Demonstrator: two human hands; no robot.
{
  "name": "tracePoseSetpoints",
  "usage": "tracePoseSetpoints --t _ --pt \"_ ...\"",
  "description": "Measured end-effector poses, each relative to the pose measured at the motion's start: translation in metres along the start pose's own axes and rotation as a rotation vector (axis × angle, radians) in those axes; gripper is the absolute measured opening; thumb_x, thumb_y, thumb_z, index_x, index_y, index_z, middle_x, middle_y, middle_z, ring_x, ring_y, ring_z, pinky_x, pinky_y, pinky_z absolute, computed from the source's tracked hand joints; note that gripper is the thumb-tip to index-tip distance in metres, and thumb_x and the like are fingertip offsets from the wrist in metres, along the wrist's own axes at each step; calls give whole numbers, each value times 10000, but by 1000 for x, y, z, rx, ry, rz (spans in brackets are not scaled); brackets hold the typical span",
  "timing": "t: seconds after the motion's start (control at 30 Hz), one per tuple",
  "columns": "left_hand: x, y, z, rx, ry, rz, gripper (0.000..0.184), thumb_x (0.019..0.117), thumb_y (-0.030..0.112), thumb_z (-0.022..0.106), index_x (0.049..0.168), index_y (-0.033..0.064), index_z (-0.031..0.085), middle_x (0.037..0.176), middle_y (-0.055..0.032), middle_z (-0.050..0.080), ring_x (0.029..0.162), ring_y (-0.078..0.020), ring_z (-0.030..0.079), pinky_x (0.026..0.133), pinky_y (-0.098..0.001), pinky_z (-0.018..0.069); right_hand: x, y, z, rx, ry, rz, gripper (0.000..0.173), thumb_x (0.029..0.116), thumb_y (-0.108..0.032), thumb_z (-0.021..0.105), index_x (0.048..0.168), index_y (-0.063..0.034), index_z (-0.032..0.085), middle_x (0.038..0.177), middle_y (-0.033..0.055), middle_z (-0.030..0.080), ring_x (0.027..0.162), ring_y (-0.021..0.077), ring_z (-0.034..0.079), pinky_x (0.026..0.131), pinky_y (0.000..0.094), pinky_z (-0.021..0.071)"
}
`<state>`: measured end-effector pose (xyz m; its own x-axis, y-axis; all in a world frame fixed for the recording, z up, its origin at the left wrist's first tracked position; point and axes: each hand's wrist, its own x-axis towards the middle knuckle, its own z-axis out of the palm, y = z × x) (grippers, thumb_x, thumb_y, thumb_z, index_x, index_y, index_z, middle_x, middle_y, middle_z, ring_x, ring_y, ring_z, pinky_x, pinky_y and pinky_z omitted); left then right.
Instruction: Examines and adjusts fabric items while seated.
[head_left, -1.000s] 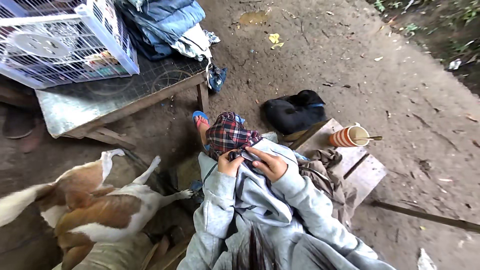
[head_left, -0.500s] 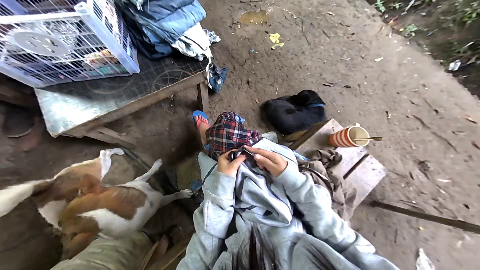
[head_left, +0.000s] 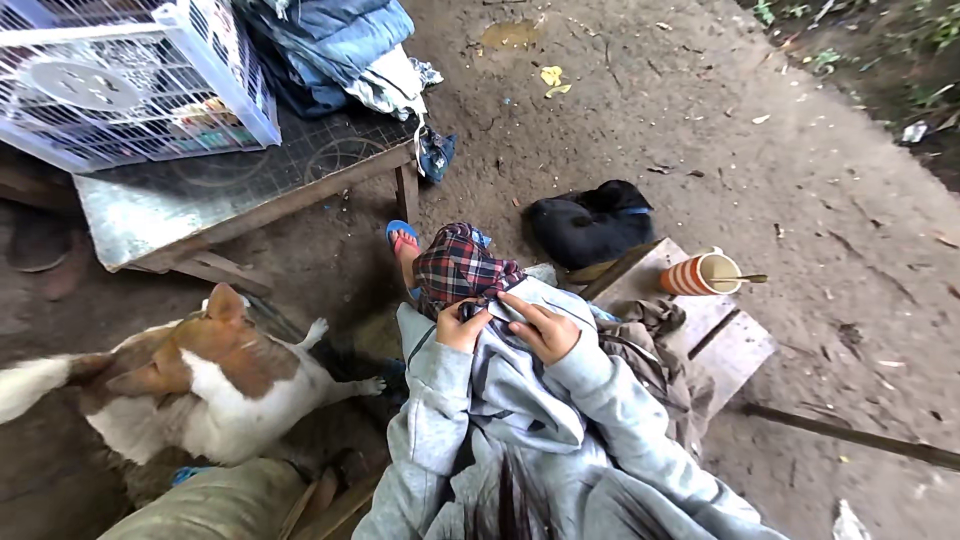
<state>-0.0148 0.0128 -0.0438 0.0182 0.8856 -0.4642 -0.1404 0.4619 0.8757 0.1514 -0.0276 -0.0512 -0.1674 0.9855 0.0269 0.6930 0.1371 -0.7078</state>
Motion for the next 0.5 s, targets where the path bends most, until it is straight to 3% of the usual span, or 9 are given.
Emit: tracePoseSetpoints --t 0.4,0.5 --pt "1 1 0 27 -9 -20 126 822 -134 673 897 -33 677 769 23 691 730 14 649 739 -188 555 5 4 3 46 7 -37 420 1028 -265 544 1400 -90 635 1034 232 735 755 397 718 664 560 576" --pt "1 3 -1 44 -23 -25 127 824 -138 670 912 -47 676 782 13 690 739 16 644 744 -186 552 11 10 4 190 1 -107 393 1040 -213 517 1361 -32 651 1164 206 735 928 318 747 829 478 592"
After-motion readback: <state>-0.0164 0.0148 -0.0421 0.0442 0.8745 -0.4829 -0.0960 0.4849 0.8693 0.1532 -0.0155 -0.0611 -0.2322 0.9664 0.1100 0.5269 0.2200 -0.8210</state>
